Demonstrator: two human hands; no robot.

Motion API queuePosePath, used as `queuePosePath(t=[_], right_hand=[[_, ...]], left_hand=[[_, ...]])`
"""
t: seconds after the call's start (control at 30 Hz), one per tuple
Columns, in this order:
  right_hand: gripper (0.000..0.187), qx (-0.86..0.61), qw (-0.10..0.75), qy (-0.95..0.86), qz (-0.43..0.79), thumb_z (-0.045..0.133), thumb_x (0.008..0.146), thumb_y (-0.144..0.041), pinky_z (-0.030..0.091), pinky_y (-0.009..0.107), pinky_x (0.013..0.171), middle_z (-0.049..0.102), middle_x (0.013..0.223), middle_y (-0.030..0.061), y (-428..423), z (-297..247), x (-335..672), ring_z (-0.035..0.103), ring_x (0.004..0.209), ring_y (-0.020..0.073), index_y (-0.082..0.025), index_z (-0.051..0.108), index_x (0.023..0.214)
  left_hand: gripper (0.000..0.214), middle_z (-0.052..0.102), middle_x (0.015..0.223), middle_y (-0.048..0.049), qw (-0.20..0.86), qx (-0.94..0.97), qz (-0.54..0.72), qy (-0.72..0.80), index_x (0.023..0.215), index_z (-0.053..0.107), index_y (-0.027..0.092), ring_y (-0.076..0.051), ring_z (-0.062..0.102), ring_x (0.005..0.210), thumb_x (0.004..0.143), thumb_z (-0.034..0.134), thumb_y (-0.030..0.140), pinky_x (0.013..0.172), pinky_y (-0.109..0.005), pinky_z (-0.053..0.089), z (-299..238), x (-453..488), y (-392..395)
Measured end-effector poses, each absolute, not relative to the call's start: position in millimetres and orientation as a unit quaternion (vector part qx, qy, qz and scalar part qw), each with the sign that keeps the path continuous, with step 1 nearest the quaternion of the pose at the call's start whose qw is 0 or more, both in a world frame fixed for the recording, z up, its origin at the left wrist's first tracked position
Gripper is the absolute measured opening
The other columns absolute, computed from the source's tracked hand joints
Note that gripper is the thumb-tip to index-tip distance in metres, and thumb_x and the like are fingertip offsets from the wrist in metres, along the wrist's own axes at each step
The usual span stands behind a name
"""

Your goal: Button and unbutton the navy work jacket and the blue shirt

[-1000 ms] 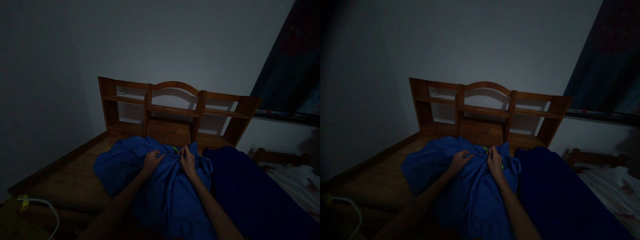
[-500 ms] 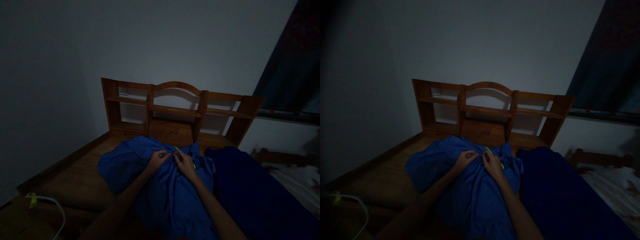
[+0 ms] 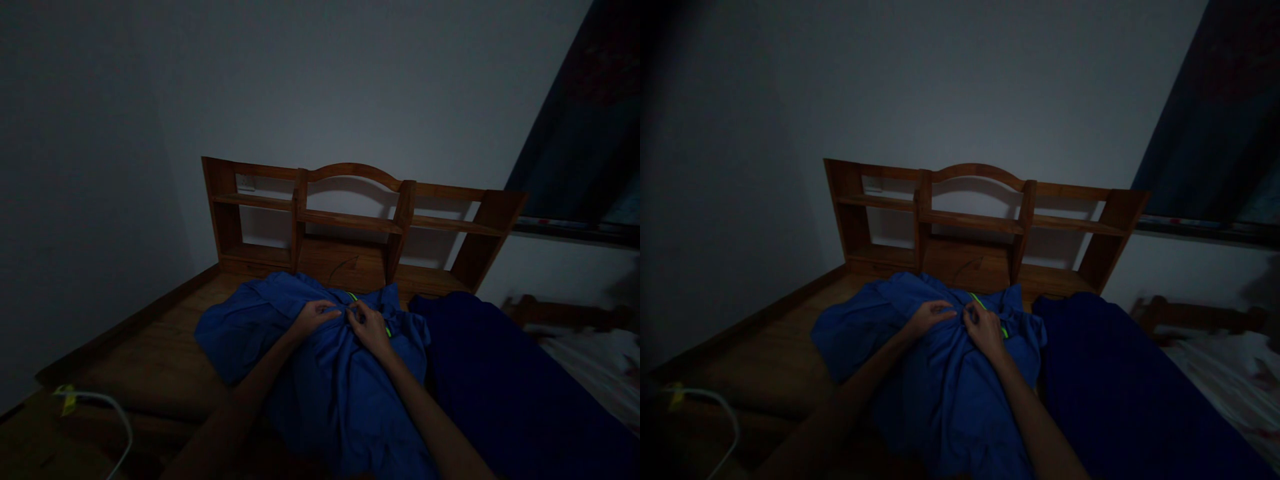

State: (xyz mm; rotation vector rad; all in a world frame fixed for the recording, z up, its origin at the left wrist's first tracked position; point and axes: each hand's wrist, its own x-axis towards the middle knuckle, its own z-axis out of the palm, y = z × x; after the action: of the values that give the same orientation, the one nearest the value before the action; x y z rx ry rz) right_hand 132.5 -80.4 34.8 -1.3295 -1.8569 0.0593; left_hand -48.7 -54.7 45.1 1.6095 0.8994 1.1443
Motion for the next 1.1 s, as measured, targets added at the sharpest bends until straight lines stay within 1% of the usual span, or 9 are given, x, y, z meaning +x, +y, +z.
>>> queuePosePath(t=[0.27, 0.47, 0.63, 0.97, 1.1], right_hand=[[0.021, -0.496, 0.46, -0.73, 0.093, 0.049, 0.084, -0.037, 0.035, 0.02, 0.054, 0.046, 0.056, -0.005, -75.7, 32.4, 134.4, 0.048, 0.053, 0.01, -0.02, 0.062, 0.086], [0.022, -0.469, 0.491, -0.718, 0.155, 0.056, 0.08, -0.039, 0.033, 0.02, 0.053, 0.04, 0.055, -0.0063, -72.4, 30.0, 134.0, 0.041, 0.052, 0.0085, -0.018, 0.062, 0.08], [0.022, -0.449, 0.502, -0.715, 0.19, 0.059, 0.078, -0.039, 0.03, 0.02, 0.052, 0.037, 0.053, -0.0075, -73.4, 30.6, 131.1, 0.037, 0.051, 0.0078, -0.017, 0.061, 0.081], [0.019, -0.462, 0.493, -0.714, 0.183, 0.058, 0.078, -0.035, 0.029, 0.019, 0.05, 0.035, 0.052, -0.0087, -77.3, 34.4, 130.1, 0.036, 0.048, 0.0075, -0.019, 0.059, 0.088], [0.018, -0.47, 0.477, -0.721, 0.179, 0.058, 0.078, -0.034, 0.028, 0.019, 0.049, 0.035, 0.051, -0.0084, -77.7, 34.3, 130.0, 0.035, 0.047, 0.0075, -0.019, 0.062, 0.086]], left_hand=[[0.035, 0.071, 0.085, -0.0059, 0.429, 0.681, 0.482, 0.347, 0.081, 0.068, 0.013, -0.02, 0.064, 0.084, 0.061, 0.074, 0.041, 0.081, -0.03, 0.049, 39.4, -48.9, -52.5], [0.028, 0.071, 0.083, -0.0043, 0.38, 0.679, 0.509, 0.368, 0.082, 0.067, 0.014, -0.018, 0.064, 0.082, 0.063, 0.073, 0.034, 0.079, -0.029, 0.05, 35.4, -48.7, -49.3], [0.025, 0.07, 0.084, -0.0045, 0.352, 0.676, 0.521, 0.384, 0.084, 0.067, 0.013, -0.018, 0.064, 0.081, 0.064, 0.07, 0.027, 0.078, -0.028, 0.051, 32.3, -49.5, -45.6], [0.022, 0.071, 0.082, -0.004, 0.347, 0.682, 0.515, 0.387, 0.085, 0.067, 0.014, -0.018, 0.066, 0.084, 0.065, 0.067, 0.026, 0.081, -0.031, 0.052, 31.4, -48.7, -46.2], [0.021, 0.072, 0.084, -0.0047, 0.329, 0.689, 0.511, 0.396, 0.084, 0.067, 0.015, -0.019, 0.066, 0.085, 0.065, 0.068, 0.024, 0.084, -0.032, 0.052, 24.3, -48.6, -40.4]])
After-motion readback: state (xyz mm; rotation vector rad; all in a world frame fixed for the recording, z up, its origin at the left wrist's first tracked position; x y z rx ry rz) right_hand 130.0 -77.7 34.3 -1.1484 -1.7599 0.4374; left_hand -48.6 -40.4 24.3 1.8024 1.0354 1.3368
